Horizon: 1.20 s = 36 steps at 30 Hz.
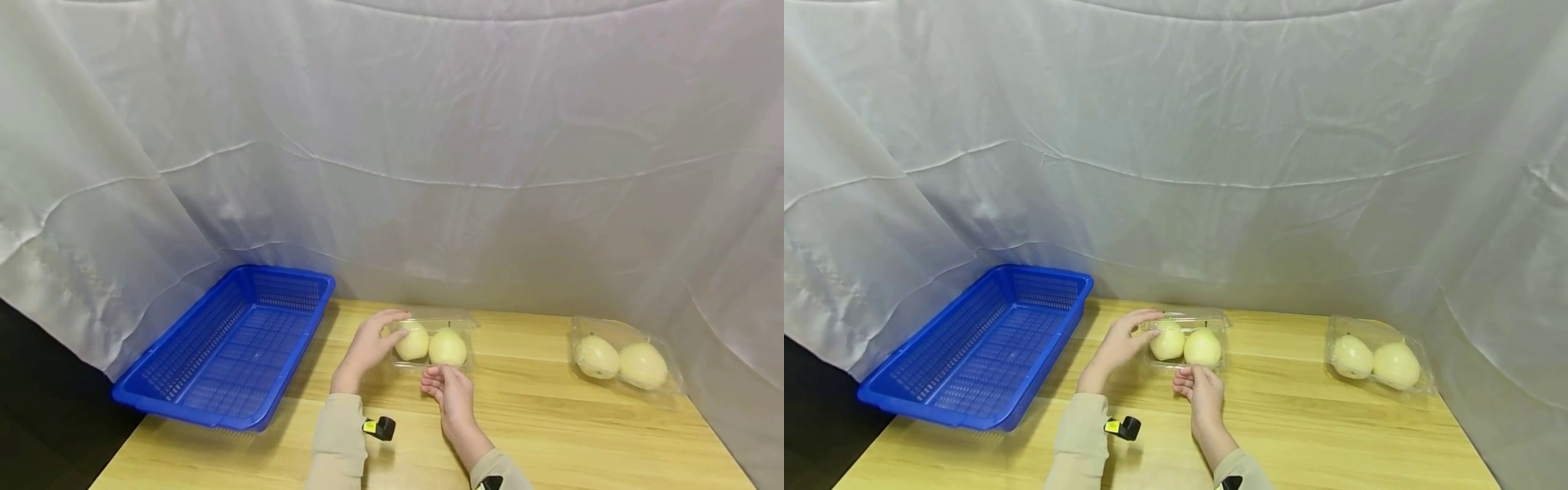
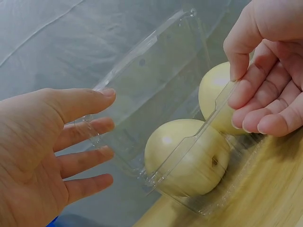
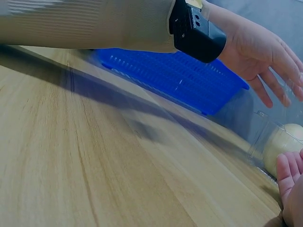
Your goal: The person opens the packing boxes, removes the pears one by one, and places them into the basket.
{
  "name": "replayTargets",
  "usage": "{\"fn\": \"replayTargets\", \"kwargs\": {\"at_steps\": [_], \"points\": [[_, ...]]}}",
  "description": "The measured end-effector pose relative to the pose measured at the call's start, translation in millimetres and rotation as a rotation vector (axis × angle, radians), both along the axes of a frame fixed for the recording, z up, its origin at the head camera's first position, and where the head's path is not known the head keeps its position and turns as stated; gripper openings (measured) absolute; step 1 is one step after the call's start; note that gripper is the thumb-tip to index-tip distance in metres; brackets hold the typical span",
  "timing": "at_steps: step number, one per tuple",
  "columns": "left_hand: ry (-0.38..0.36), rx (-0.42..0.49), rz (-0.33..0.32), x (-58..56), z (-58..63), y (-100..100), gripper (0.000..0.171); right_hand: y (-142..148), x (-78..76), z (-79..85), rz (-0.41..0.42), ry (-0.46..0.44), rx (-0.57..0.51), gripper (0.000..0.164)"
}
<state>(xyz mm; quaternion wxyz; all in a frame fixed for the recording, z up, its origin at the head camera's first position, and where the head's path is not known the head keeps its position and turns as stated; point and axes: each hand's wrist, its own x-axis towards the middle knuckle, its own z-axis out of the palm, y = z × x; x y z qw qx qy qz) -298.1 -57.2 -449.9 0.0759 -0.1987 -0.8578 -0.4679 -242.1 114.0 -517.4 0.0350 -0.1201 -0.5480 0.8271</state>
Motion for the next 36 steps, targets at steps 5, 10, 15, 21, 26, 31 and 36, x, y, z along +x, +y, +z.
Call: {"fn": "replayTargets", "kwargs": {"at_steps": [5,10,15,21,26,31,36], "points": [[0.007,0.012,0.004,-0.2,0.3,1,0.036,0,-0.9,-1.1,0.002,0.000,-0.006,0.025],[0.010,0.043,0.013,-1.0,-1.6,2,0.037,0,-0.4,-1.6,0.003,0.000,0.007,0.024],[0.004,0.088,0.010,-2.8,-4.8,3,0.038,-1,0.7,-1.3,0.017,-0.003,0.015,0.025],[0.004,0.124,0.064,-3.6,-4.8,4,0.038,-1,2.8,0.2,0.050,-0.023,-0.015,0.025],[0.020,0.172,0.110,-4.7,-4.5,5,0.043,-4,6.0,3.4,0.128,-0.043,-0.017,0.033],[0.005,0.181,0.118,-5.5,-6.3,5,0.046,-6,8.6,5.8,0.259,-0.053,0.009,0.039],[-0.046,0.198,0.120,-5.9,-9.3,6,0.048,-4,9.7,12.9,0.314,-0.041,0.067,0.036]]}}
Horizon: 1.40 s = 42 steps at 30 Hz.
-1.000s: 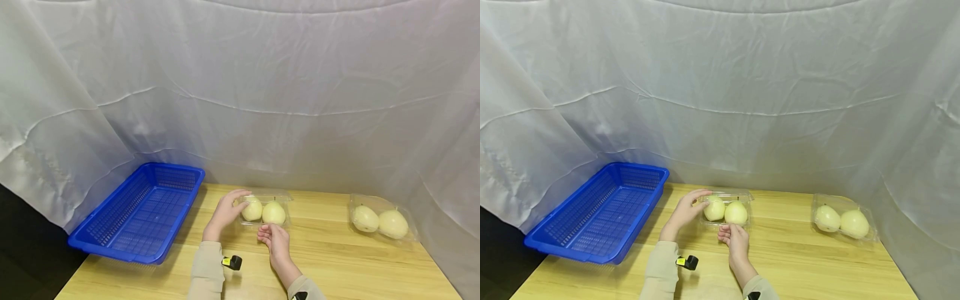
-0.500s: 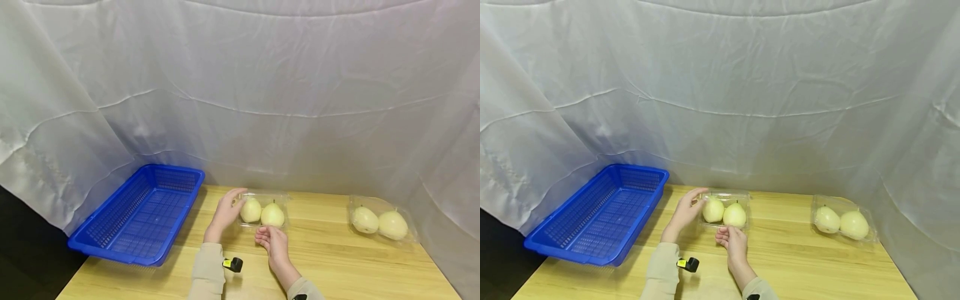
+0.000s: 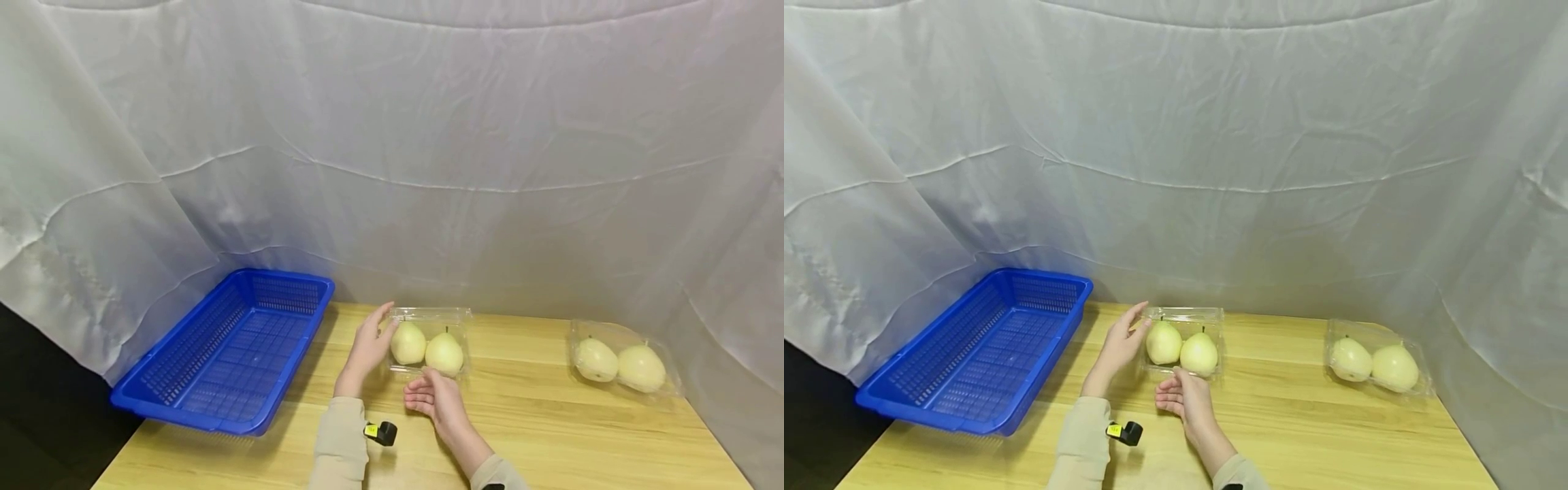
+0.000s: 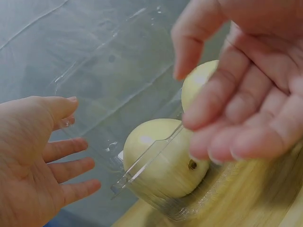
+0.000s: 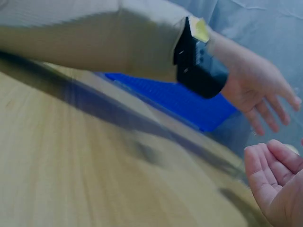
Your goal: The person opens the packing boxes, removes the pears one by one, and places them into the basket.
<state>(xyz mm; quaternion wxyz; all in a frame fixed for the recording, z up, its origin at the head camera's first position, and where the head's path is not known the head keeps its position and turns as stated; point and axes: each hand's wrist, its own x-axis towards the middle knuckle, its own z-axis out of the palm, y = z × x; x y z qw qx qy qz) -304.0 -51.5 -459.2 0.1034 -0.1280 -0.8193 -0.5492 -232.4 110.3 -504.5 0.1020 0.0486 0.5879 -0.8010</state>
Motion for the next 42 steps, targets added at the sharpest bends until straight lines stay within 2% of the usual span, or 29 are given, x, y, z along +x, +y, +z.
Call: {"fn": "replayTargets", "kwargs": {"at_steps": [11,15,20,26,29,35,42], "points": [[-0.040,0.041,-0.027,-0.3,-8.8,0,0.056,15,-4.0,29.8,0.035,0.099,0.059,0.029],[-0.055,0.057,-0.029,-1.0,-11.7,0,0.062,26,-8.6,39.6,0.014,0.181,0.144,0.030],[-0.080,0.088,-0.032,-3.0,-15.0,2,0.067,44,-17.4,45.5,-0.056,0.290,0.285,0.029],[-0.106,0.104,-0.038,-4.7,-19.0,2,0.076,67,-26.0,41.6,-0.219,0.408,0.637,0.031],[-0.120,0.105,-0.044,-4.3,-20.2,2,0.084,75,-30.4,35.7,-0.238,0.419,0.748,0.035],[-0.132,0.082,-0.067,-4.6,-21.7,1,0.096,80,-34.4,22.1,-0.136,0.380,0.880,0.048],[-0.137,0.011,-0.101,-3.8,-20.4,-3,0.102,82,-35.6,17.8,-0.106,0.346,0.865,0.056]]}}
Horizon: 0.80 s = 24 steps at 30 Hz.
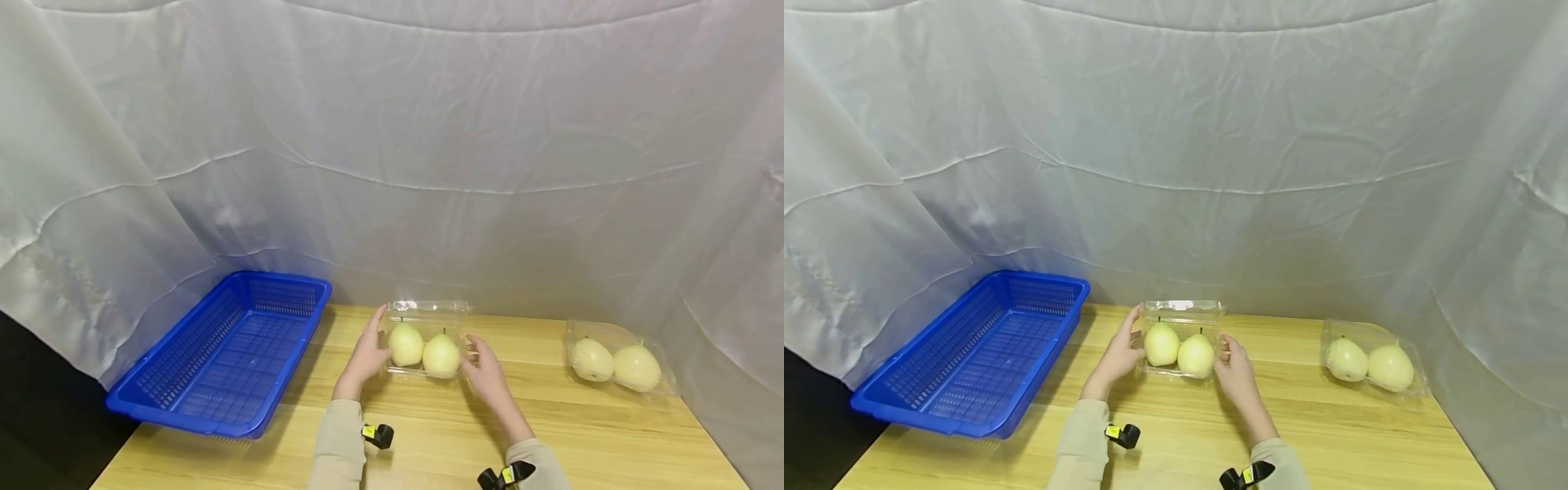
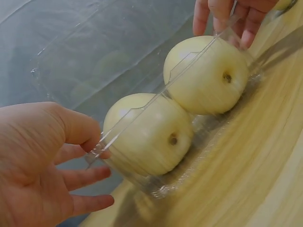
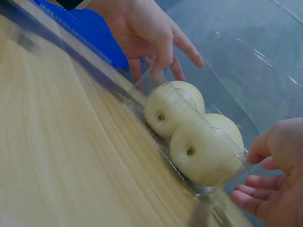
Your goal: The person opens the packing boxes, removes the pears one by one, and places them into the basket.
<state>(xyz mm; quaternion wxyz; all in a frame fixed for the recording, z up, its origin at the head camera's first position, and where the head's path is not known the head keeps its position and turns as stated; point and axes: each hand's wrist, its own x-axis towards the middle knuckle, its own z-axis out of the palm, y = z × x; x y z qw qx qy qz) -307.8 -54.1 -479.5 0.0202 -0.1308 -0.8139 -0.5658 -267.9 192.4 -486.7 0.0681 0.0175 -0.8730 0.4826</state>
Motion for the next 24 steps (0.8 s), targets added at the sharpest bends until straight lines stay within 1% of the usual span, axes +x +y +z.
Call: {"fn": "replayTargets", "kwargs": {"at_steps": [3,5,10,15,20,24], "points": [[0.001,-0.032,-0.025,1.7,2.2,-2,0.103,2,-1.0,-0.2,0.016,-0.023,-0.008,0.061],[-0.013,-0.044,-0.044,2.9,4.3,-3,0.104,3,-1.1,0.3,0.030,-0.048,-0.012,0.066],[-0.076,-0.068,-0.103,6.7,9.2,-8,0.106,9,-1.0,1.3,0.083,-0.076,0.008,0.078],[-0.117,-0.100,-0.155,12.4,16.2,-14,0.109,14,0.8,3.9,0.159,-0.085,0.044,0.086],[-0.174,-0.119,-0.187,16.9,21.7,-17,0.116,17,4.1,7.4,0.242,-0.079,0.119,0.089],[-0.201,-0.124,-0.196,16.6,21.8,-18,0.122,19,4.7,8.8,0.298,-0.057,0.190,0.090]]}}
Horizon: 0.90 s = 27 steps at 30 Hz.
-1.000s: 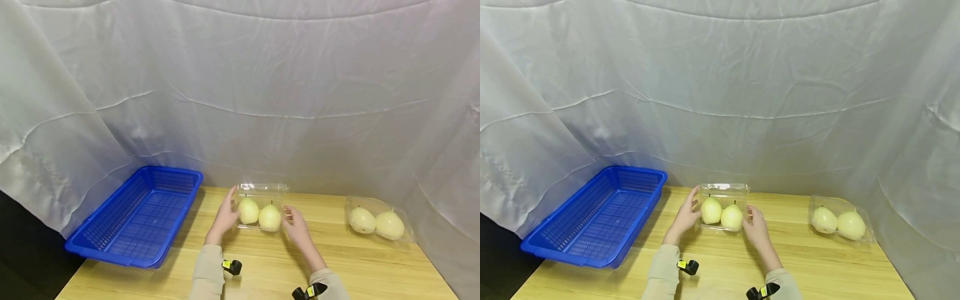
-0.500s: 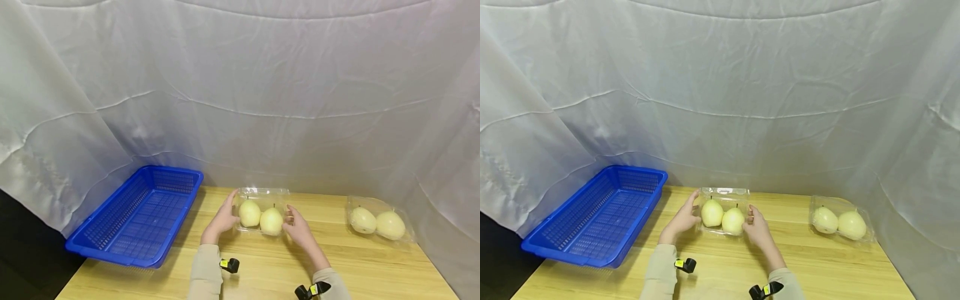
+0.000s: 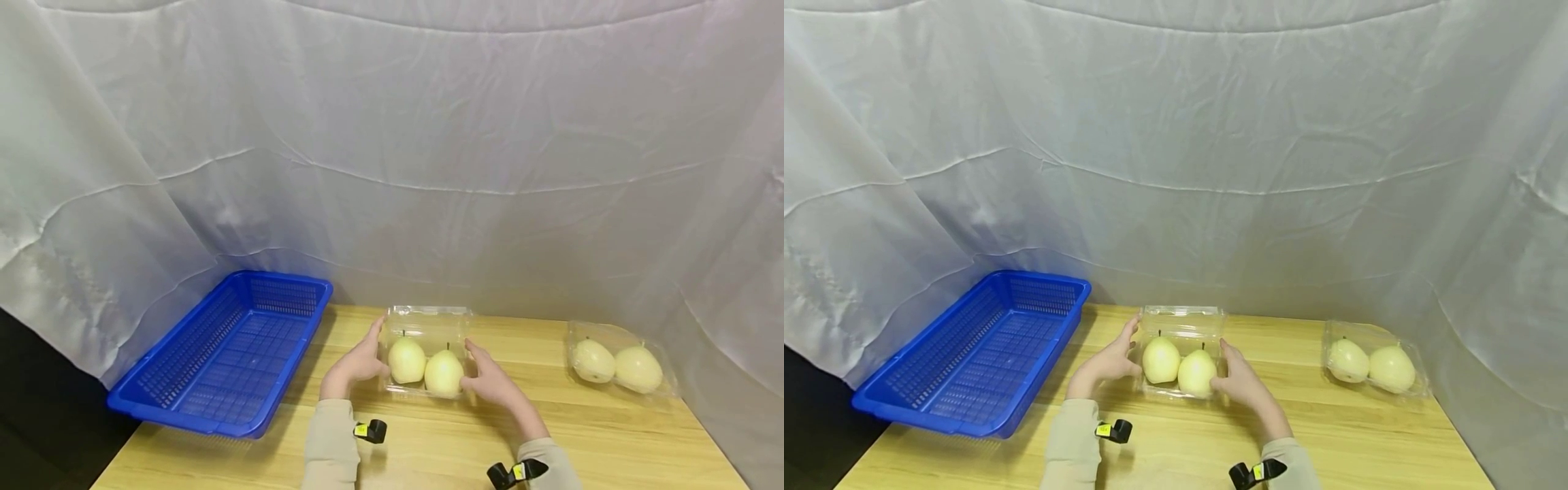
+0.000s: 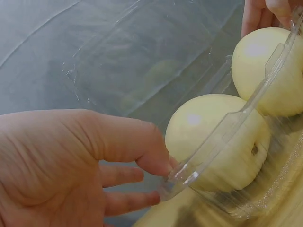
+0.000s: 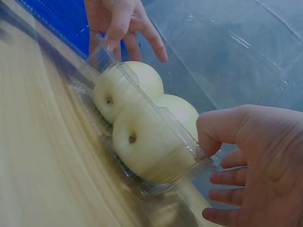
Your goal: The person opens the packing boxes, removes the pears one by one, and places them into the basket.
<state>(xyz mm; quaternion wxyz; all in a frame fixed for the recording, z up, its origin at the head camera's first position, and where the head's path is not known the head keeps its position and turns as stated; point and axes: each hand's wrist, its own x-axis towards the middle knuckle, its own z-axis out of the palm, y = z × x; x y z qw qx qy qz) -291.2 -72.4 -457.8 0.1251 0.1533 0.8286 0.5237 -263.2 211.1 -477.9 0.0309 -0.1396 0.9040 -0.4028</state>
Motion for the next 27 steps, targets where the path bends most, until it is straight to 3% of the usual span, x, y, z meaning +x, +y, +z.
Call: {"fn": "replayTargets", "kwargs": {"at_steps": [7,18,27], "points": [[0.024,0.030,-0.010,-4.8,-9.4,1,0.120,0,0.9,-0.5,0.013,0.040,0.095,0.090],[0.076,0.172,0.010,-15.5,-30.9,8,0.108,-6,5.1,-0.3,-0.027,0.136,0.319,0.084],[0.060,0.230,0.001,-18.2,-37.6,9,0.104,-7,6.9,0.8,-0.038,0.135,0.386,0.085]]}}
